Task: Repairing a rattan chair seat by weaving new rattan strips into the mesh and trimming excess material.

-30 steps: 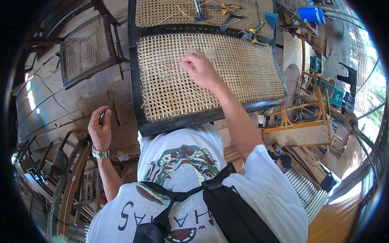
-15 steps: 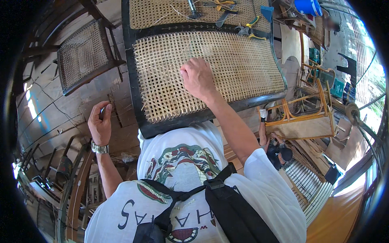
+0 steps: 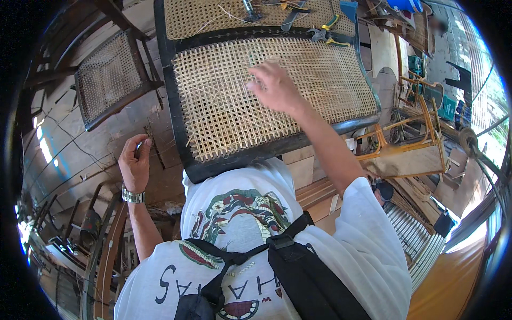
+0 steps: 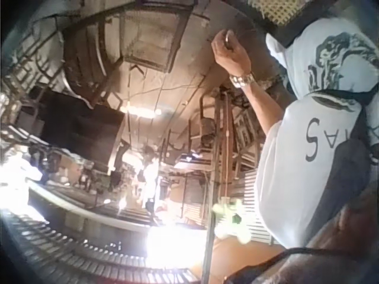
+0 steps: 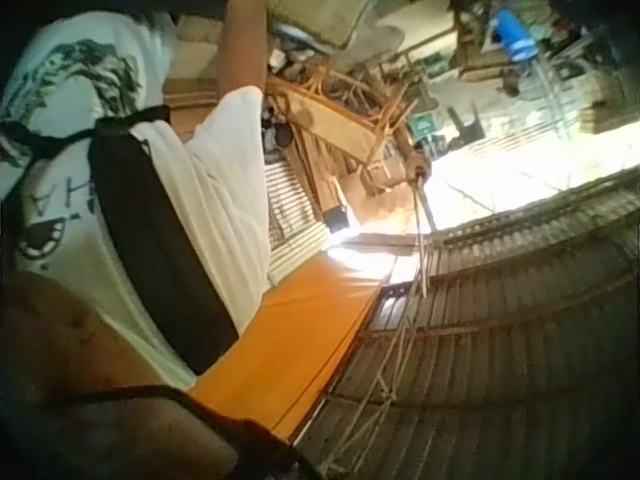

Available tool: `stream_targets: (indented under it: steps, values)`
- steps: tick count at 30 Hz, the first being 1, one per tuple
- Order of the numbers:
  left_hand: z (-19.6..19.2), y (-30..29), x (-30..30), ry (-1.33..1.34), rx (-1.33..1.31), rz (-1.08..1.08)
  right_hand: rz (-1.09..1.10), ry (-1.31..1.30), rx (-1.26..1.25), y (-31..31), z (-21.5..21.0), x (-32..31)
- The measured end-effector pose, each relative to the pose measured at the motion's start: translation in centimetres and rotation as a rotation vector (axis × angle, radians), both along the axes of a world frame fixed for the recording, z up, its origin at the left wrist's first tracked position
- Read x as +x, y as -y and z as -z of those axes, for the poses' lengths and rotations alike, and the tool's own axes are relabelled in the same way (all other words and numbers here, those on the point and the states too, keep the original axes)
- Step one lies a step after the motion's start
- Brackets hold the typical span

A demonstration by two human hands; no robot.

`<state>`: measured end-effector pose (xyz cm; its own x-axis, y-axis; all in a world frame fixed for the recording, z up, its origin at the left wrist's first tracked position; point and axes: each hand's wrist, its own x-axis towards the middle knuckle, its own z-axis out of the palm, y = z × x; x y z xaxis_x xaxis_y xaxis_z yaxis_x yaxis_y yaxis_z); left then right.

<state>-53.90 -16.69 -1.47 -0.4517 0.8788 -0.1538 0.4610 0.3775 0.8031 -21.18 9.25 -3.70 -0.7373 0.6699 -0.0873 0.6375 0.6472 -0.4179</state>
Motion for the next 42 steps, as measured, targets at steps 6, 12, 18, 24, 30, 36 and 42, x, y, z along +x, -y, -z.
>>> stream_targets:
  steps: [6,12,18,24,30,36,42]
  values:
    - [-0.3,-1.8,0.6,-0.059,0.032,0.126,0.061,-0.184,-0.104,4.3,1.0,-2.6]
    - [0.2,-2.5,0.4,-0.111,0.022,0.172,0.113,0.006,-0.178,3.7,1.2,-2.8]
    - [0.2,-2.1,0.6,-0.150,0.011,0.134,-0.194,0.199,-0.086,1.7,-0.4,-3.5]
    - [-1.3,-0.8,3.4,-0.161,-0.116,0.069,-0.548,0.399,-0.784,1.7,-5.8,-1.3]
    - [-4.1,-3.3,10.1,-0.153,-0.071,0.040,0.351,-0.115,-0.427,-4.7,-1.0,9.8]
    - [-4.6,-4.8,17.8,-0.166,-0.118,-0.034,0.170,-0.105,-0.044,-8.7,2.9,14.3]
    - [-3.4,-4.8,22.7,-0.341,0.013,-0.094,-0.024,-0.356,-0.255,-9.9,4.3,13.0]
